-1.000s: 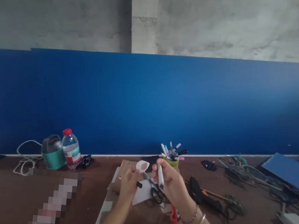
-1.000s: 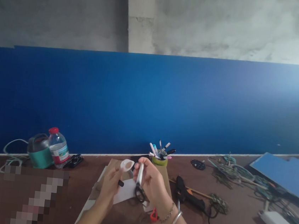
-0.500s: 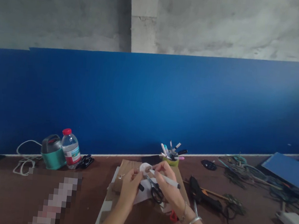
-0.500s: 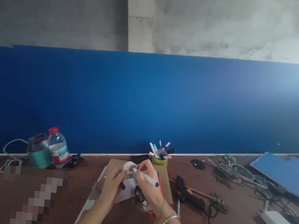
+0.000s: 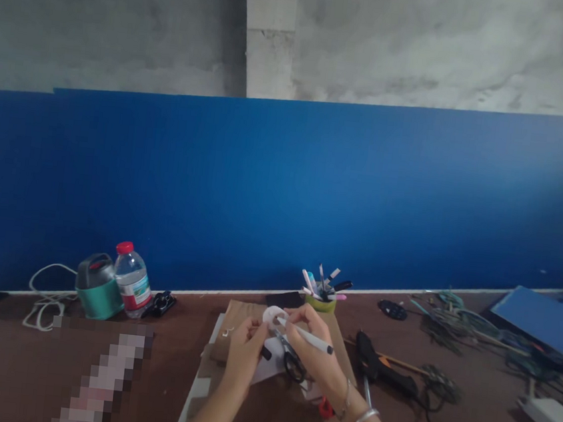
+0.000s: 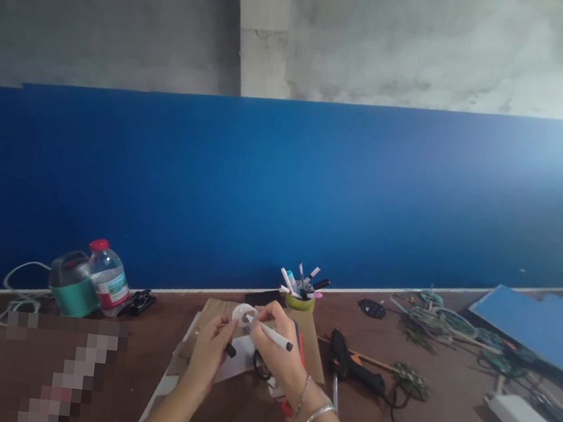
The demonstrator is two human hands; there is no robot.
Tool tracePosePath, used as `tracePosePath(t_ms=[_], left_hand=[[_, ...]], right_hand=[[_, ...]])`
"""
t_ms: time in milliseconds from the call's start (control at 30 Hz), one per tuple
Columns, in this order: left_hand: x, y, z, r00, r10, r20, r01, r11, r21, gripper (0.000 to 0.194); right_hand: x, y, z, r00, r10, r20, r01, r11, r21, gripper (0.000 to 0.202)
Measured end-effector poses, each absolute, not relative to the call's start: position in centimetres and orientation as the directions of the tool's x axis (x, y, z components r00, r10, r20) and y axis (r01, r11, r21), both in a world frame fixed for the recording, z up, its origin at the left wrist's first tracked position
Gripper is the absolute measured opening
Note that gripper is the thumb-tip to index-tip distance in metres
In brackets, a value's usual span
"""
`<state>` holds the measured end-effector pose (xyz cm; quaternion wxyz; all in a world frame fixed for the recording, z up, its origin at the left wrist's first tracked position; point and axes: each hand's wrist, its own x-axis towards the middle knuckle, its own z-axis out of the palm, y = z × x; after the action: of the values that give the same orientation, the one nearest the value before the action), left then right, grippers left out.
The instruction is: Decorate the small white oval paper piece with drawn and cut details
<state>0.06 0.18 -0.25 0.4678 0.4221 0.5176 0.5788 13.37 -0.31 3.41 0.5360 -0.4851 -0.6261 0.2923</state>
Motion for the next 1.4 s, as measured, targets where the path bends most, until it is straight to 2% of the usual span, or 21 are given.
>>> tracePosePath(t_ms=[400,1400], left_hand=[[0.2,-0.1,0.2,-0.208,0.978,-0.024,-0.133,-0.005,0.991,0.029],[0.3,-0.2,0.6,-0.216,0.975,-0.048,-0.175,0.01,0.985,0.029]], right_hand=[[13.6,-0.3,3.7,0.027,0.921,0.388,0.333,0.358,-0.872,0.011],[14.0,-0.7,4.5,-0.041,0.942,0.332,0.166,0.334,-0.928,0.006]])
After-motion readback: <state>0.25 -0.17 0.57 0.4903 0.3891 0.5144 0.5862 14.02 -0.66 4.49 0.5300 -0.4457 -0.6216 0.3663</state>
